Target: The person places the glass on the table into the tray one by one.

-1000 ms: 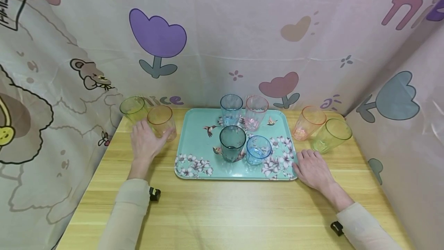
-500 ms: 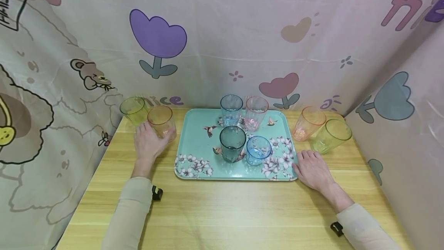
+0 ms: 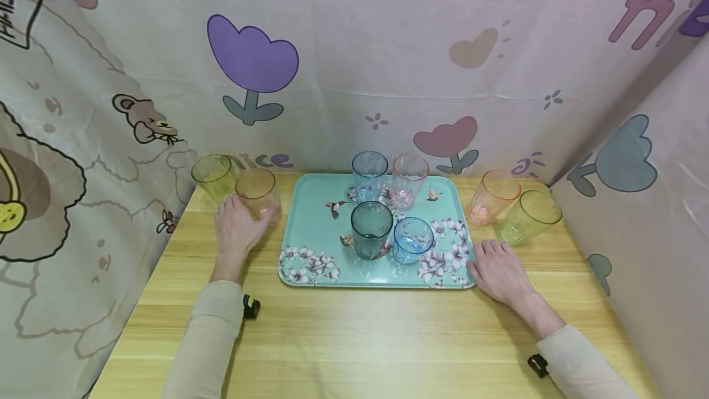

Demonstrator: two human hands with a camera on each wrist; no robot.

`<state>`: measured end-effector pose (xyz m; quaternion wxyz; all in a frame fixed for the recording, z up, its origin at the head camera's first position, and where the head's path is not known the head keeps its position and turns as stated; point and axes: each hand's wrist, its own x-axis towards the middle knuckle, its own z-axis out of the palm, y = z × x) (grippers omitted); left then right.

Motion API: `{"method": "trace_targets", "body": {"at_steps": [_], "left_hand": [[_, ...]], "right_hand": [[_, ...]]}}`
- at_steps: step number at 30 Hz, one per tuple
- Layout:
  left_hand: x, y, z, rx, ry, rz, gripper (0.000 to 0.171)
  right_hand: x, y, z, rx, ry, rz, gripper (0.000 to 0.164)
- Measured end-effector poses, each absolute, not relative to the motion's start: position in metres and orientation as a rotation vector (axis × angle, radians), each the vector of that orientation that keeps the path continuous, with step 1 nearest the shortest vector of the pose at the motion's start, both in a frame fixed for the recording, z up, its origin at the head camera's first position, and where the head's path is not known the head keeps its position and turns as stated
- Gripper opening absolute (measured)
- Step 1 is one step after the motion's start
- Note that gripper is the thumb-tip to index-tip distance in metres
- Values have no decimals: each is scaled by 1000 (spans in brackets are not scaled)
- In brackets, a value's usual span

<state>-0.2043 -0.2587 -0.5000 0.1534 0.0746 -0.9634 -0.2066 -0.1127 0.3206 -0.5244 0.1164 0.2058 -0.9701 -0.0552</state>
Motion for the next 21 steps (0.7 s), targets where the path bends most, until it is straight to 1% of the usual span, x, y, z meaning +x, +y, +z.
{"method": "trace_targets", "body": {"at_steps": [13,21], "left_hand": [[-204,-262,-498,151,-2803,-527,110],[-204,-264,-496,110,-2835,-502,98]], "right_hand": [[-113,320,-524,598,-2852,-160,33],[-113,320,-524,601,-2854,-170,33]]}}
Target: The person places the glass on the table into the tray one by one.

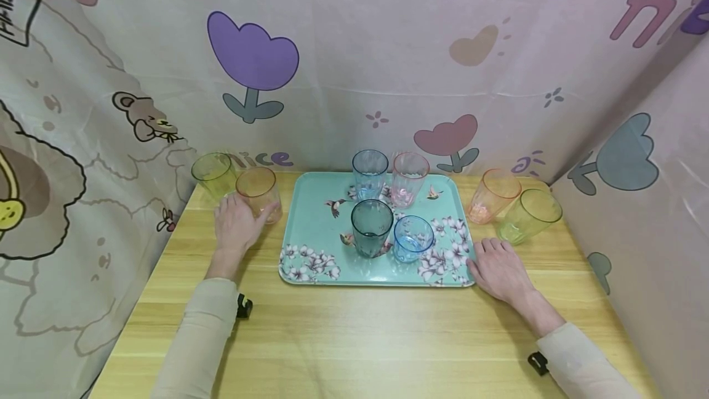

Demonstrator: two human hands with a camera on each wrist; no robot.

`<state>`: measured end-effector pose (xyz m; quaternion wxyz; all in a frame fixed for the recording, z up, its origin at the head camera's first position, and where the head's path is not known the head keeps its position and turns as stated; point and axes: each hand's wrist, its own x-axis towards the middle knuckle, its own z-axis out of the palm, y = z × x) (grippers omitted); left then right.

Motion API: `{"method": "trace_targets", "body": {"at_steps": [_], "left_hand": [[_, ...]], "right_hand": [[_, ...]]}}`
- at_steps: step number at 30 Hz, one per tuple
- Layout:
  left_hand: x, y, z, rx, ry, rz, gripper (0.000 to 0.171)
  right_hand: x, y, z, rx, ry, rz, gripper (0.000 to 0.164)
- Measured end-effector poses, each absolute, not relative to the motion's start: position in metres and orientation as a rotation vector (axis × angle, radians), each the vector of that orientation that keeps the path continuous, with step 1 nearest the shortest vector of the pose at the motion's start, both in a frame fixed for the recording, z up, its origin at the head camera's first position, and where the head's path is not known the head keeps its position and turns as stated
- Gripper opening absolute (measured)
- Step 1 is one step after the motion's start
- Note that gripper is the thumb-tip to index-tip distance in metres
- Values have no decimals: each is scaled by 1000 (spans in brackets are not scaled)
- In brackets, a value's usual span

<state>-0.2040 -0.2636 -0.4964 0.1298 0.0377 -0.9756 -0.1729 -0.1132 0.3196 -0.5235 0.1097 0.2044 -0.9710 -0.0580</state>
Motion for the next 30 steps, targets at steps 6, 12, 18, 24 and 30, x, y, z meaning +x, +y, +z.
{"method": "trace_targets", "body": {"at_steps": [6,12,18,24,30], "left_hand": [[-204,-265,-495,96,-2867,-487,100],[-203,-265,-492,87,-2886,-514,106],[-202,-263,-489,66,-2896,-528,109],[-202,-261,-490,25,-2882,-477,104],[-202,-258,-489,-14,-2862,-449,98]], "right_hand": [[-113,319,-524,602,-2856,-168,33],[-113,319,-523,594,-2857,-163,33],[-113,319,-523,596,-2857,-162,33],[-113,319,-523,596,-2854,-154,33],[-113,320,-524,597,-2848,-163,33]]}}
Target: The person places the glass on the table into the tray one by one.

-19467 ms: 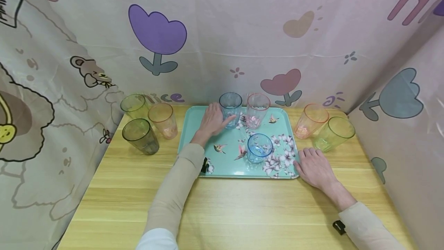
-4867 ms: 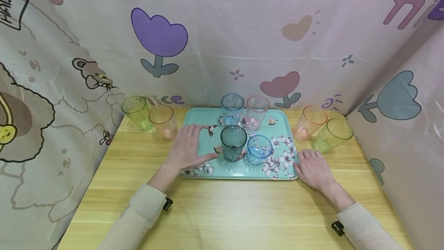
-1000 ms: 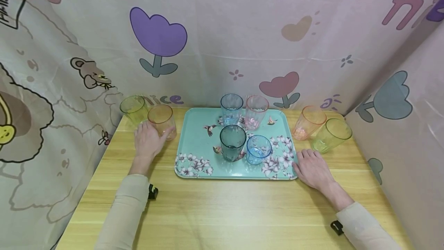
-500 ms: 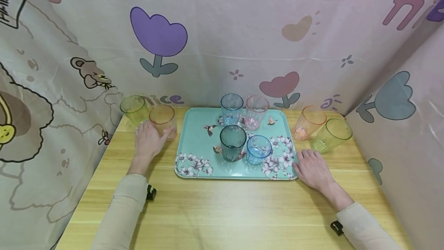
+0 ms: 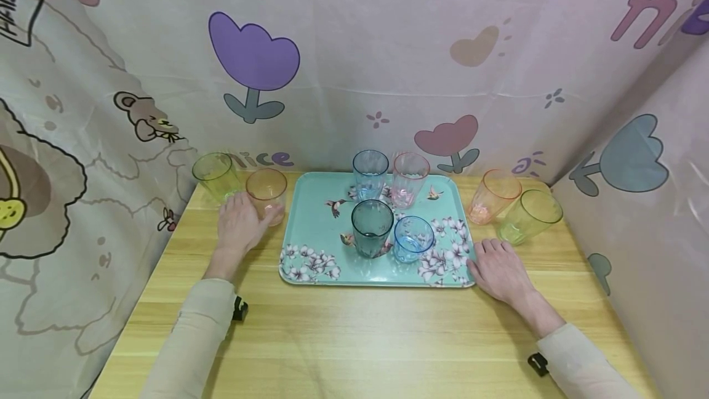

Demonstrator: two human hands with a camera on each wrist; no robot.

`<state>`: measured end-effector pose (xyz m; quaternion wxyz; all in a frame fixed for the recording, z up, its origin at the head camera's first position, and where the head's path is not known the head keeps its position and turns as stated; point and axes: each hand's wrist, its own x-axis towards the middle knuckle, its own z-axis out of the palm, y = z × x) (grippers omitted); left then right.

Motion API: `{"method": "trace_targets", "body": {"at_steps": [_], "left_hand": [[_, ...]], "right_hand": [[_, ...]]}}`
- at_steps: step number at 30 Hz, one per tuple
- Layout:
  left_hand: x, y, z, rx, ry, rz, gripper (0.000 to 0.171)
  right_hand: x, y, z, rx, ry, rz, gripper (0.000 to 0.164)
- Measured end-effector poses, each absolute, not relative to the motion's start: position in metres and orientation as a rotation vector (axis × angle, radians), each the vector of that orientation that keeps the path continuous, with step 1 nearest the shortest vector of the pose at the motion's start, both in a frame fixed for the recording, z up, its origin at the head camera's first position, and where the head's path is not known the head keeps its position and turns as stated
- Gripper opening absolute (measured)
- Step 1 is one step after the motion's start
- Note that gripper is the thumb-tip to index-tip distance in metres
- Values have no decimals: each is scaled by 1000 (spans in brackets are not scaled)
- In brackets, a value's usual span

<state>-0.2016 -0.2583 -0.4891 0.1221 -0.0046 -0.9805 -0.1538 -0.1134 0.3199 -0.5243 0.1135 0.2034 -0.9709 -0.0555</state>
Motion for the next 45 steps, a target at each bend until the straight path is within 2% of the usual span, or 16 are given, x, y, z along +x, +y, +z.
{"method": "trace_targets", "body": {"at_steps": [15,39,45], "left_hand": [[-202,-251,-482,-101,-2862,-327,98],[-196,-250,-456,-320,-2761,-79,81],[-196,-249,-451,-345,-2740,-104,83]], "right_hand": [[-114,320,-524,588,-2870,-163,34],[-113,320,-523,583,-2887,-161,34],[-114,320,-524,580,-2883,-153,33]]}}
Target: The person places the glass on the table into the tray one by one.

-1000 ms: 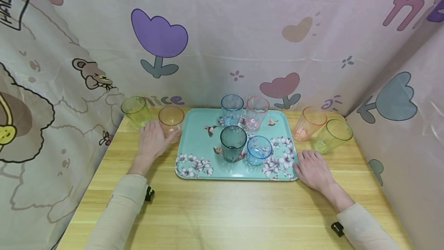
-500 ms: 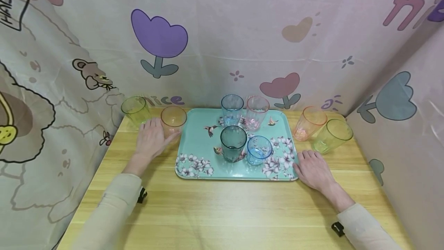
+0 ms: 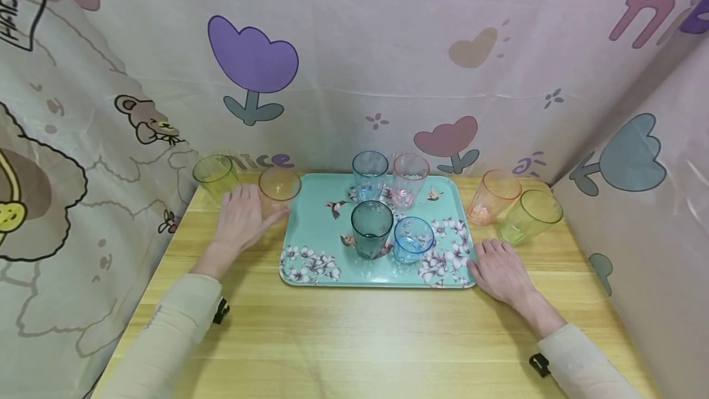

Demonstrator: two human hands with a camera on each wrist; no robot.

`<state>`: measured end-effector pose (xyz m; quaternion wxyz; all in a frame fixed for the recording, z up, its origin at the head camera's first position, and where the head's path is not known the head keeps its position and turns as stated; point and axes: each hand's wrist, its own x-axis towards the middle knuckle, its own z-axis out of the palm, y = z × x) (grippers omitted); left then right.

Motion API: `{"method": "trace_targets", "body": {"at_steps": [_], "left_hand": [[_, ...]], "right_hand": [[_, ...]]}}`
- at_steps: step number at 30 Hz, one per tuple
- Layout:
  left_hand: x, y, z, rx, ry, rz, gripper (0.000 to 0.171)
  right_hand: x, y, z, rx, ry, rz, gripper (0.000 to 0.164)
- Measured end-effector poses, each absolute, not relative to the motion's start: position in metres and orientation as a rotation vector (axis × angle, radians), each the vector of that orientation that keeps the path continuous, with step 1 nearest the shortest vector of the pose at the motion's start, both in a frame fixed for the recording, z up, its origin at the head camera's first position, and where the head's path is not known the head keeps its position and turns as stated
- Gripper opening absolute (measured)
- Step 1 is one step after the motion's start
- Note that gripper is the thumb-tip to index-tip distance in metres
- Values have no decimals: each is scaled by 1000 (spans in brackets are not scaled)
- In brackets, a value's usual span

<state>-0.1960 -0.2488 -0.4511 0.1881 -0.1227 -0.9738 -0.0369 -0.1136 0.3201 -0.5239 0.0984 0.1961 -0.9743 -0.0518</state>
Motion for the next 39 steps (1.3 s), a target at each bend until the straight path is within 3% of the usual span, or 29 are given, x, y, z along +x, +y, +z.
{"method": "trace_targets", "body": {"at_steps": [12,20,34,39], "left_hand": [[-204,-238,-440,-408,-2729,-106,79],[-217,-225,-439,-447,-2745,-84,93],[-235,-199,-442,-462,-2809,-12,82],[-242,-194,-448,-480,-2790,5,86]], "right_hand": [[-113,320,-523,581,-2889,-169,34],[-113,319,-524,578,-2891,-167,33],[-113,320,-523,581,-2905,-181,34],[-113,320,-523,582,-2898,-172,33]]}}
